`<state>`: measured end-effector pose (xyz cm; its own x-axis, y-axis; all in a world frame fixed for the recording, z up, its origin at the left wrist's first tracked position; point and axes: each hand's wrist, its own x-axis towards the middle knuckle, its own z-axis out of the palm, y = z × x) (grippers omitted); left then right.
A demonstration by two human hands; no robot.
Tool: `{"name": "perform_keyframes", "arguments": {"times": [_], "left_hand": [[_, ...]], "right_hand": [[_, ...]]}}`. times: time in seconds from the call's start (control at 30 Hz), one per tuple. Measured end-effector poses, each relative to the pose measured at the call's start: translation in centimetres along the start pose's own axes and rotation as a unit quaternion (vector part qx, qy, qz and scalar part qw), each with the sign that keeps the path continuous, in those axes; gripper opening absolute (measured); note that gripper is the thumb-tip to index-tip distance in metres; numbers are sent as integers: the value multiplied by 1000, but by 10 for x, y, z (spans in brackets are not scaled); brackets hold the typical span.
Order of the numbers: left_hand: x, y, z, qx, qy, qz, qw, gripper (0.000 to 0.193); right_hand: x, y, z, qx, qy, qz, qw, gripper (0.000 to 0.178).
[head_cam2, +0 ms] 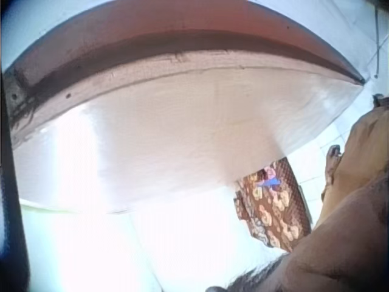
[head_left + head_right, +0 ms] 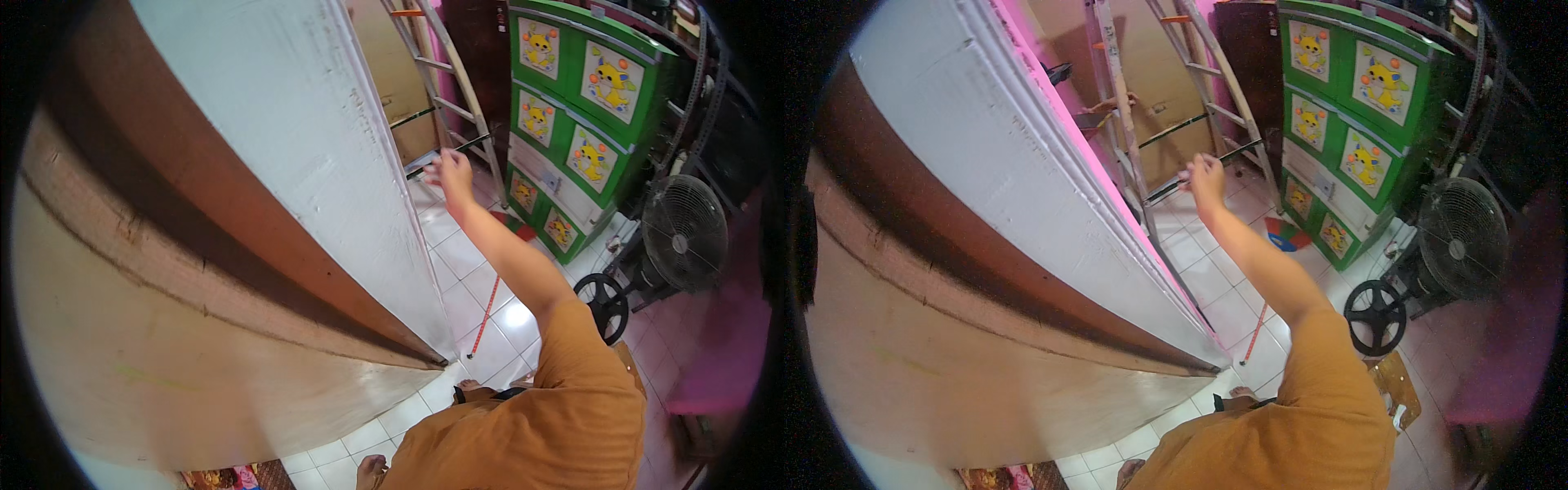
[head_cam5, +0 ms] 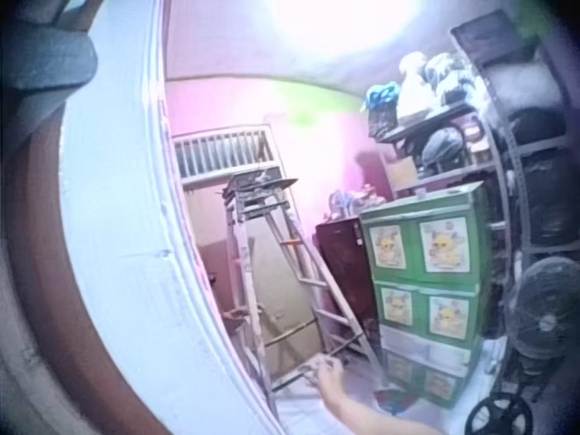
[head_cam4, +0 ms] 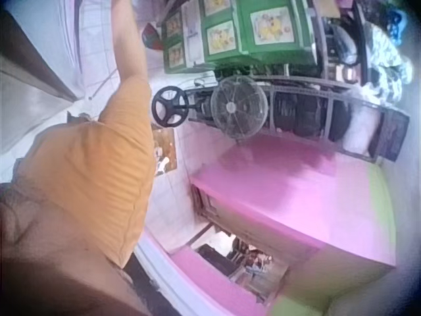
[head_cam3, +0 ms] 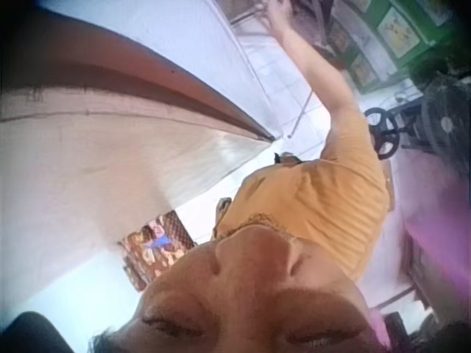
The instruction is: The person dips a paintbrush into a small can of paint and paints the upper doorframe.
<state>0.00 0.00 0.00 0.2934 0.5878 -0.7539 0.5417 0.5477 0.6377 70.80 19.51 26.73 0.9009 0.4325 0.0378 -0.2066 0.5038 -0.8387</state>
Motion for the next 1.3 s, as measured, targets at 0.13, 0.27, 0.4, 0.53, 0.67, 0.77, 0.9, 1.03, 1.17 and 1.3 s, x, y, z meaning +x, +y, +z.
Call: {"name": "perform_keyframes", "arguments": {"times": [0.13,0.27,0.4,0.53,0.67,0.77,0.9,1.03,1.17,1.3], "left_hand": [[0,80,6,-33,-180,111,977,28],[-17,113,11,9,-275,117,954,26],[-34,104,-19,88,-335,97,933,26],[-38,86,-56,160,-341,51,925,23],[-52,77,-63,224,-336,107,908,22],[-54,77,-52,257,-344,140,892,22],[-57,84,-40,295,-359,174,868,21],[-55,99,-24,327,-374,194,846,21],[-51,114,-9,356,-386,195,828,20],[-47,127,12,376,-403,196,811,20]], "right_hand": [[-91,24,-115,-133,-5,-34,990,36],[-241,27,-240,-310,-70,52,947,38],[-389,-11,-299,-459,-201,92,860,32],[-498,-44,-319,-539,-297,137,776,22],[-570,-64,-326,-557,-384,146,722,18],[-606,-72,-324,-572,-413,151,693,17],[-638,-78,-339,-570,-383,236,688,26],[-643,-94,-349,-525,-388,335,680,31],[-645,-102,-355,-517,-343,365,695,31],[-646,-100,-371,-499,-298,354,732,27]]}}
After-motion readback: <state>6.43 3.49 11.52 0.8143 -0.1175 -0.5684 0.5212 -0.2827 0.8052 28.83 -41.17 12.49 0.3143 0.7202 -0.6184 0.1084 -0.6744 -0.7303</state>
